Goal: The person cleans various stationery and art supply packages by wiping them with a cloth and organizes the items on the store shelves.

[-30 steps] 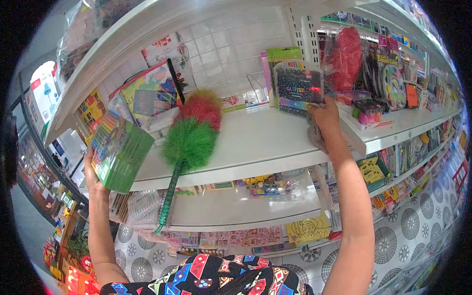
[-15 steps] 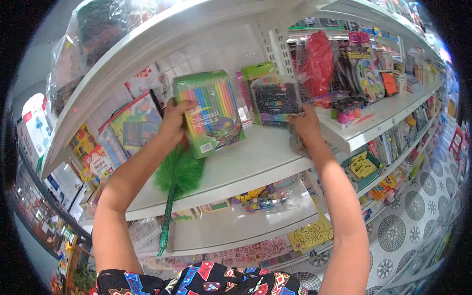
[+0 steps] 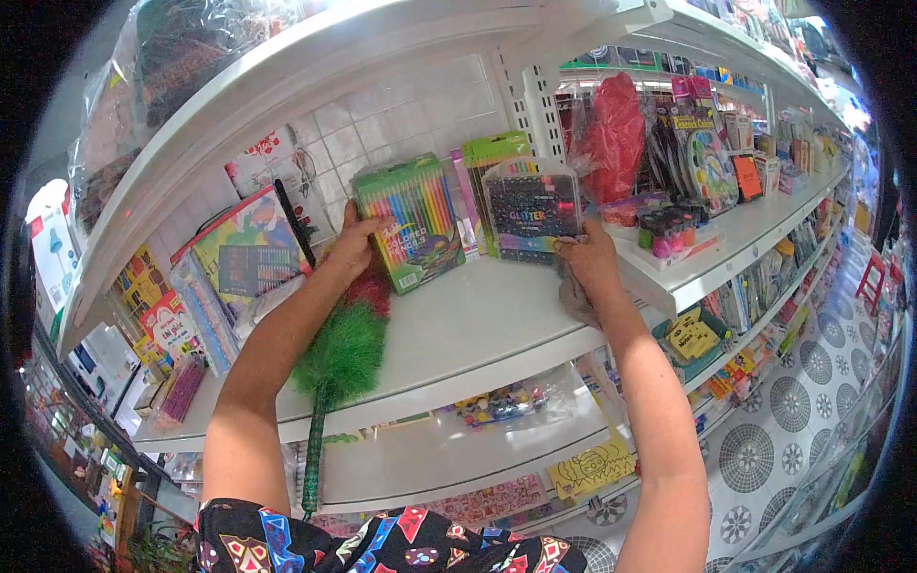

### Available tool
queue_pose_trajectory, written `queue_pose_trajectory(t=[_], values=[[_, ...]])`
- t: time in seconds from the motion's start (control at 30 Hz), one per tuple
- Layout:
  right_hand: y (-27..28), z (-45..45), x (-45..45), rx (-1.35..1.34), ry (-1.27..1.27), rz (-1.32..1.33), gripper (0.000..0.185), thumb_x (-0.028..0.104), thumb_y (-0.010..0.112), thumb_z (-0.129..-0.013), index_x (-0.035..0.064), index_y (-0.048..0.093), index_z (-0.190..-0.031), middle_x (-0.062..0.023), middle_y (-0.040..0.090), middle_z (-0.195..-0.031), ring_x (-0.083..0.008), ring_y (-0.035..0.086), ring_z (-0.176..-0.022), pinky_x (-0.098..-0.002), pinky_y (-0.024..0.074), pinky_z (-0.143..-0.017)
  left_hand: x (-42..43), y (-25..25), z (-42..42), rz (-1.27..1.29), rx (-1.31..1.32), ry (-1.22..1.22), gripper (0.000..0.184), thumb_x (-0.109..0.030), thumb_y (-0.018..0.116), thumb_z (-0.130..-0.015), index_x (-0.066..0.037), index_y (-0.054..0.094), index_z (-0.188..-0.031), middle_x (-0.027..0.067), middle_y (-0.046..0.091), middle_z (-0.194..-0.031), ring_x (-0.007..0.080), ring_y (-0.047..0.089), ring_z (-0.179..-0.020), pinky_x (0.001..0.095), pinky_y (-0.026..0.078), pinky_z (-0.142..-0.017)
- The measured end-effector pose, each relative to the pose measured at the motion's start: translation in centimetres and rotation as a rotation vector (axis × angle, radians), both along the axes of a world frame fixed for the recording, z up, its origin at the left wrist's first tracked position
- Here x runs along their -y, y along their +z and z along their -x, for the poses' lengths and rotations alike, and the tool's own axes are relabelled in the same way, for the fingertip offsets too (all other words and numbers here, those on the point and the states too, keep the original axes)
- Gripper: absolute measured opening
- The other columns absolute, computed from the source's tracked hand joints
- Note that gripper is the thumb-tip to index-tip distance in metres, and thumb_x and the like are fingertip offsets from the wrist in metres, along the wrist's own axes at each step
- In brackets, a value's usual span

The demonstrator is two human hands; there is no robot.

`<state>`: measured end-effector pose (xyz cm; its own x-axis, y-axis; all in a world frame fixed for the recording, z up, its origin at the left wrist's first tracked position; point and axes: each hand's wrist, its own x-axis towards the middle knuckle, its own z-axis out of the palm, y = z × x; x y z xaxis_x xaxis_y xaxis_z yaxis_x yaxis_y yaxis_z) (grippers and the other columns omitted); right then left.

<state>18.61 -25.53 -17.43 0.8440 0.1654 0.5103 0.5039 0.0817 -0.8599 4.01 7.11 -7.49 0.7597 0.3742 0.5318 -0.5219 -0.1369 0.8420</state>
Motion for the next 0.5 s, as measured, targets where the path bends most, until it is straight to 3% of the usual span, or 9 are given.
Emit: queue_pose_trajectory(t=[0.13,0.33,0.43,0.5], values=[[0.0,-0.1,-0.3,0.023,0.013,-0.04,0.034,-0.001,0.069,-0.071,0.0006,0.059,-0.103,-0.0103,0.066,-0.09,-0.018,0.063,-0.08,-0.029,0.0475,-0.075,-4.1,0.7,0.2,-0.13,-0.213,-0.043,0.093,-0.008,0.082,-0.064,0.0,0.023,-0.136,0.0195,0.052,-0.121,0.0291,0.054,-0.11,0.0402,0.048,-0.092],[0.2,0.8,-0.4,-0.015,0.098,-0.126,0.035,-0.002,0.068,-0.07,0.0017,0.059,-0.104,-0.0089,0.065,-0.087,-0.0186,0.062,-0.08,-0.0283,0.0468,-0.075,-0.1,3.8,2.4,-0.505,-0.832,0.327,0.107,-0.015,0.087,-0.06,0.0,0.015,-0.138,0.0199,0.052,-0.123,0.0311,0.058,-0.105,0.0428,0.057,-0.066],[-0.8,-1.3,-0.8,-0.017,0.081,-0.104,0.037,0.0,0.068,-0.068,0.0021,0.06,-0.103,-0.0089,0.065,-0.087,-0.0189,0.061,-0.078,-0.0293,0.0466,-0.074,-1.7,0.8,1.3,-0.364,-0.563,0.28,0.097,-0.016,0.085,-0.065,-0.005,0.021,-0.137,0.0141,0.058,-0.114,0.0279,0.065,-0.088,0.0413,0.056,-0.056],[-0.9,-1.5,-0.5,-0.017,0.034,-0.051,0.037,0.001,0.068,-0.066,0.0021,0.06,-0.102,-0.009,0.064,-0.086,-0.0188,0.06,-0.077,-0.0296,0.0464,-0.074,-2.6,0.9,0.9,-0.352,-0.566,0.275,0.097,-0.013,0.084,-0.065,-0.006,0.02,-0.137,0.0144,0.059,-0.114,0.0297,0.064,-0.092,0.0444,0.057,-0.059]])
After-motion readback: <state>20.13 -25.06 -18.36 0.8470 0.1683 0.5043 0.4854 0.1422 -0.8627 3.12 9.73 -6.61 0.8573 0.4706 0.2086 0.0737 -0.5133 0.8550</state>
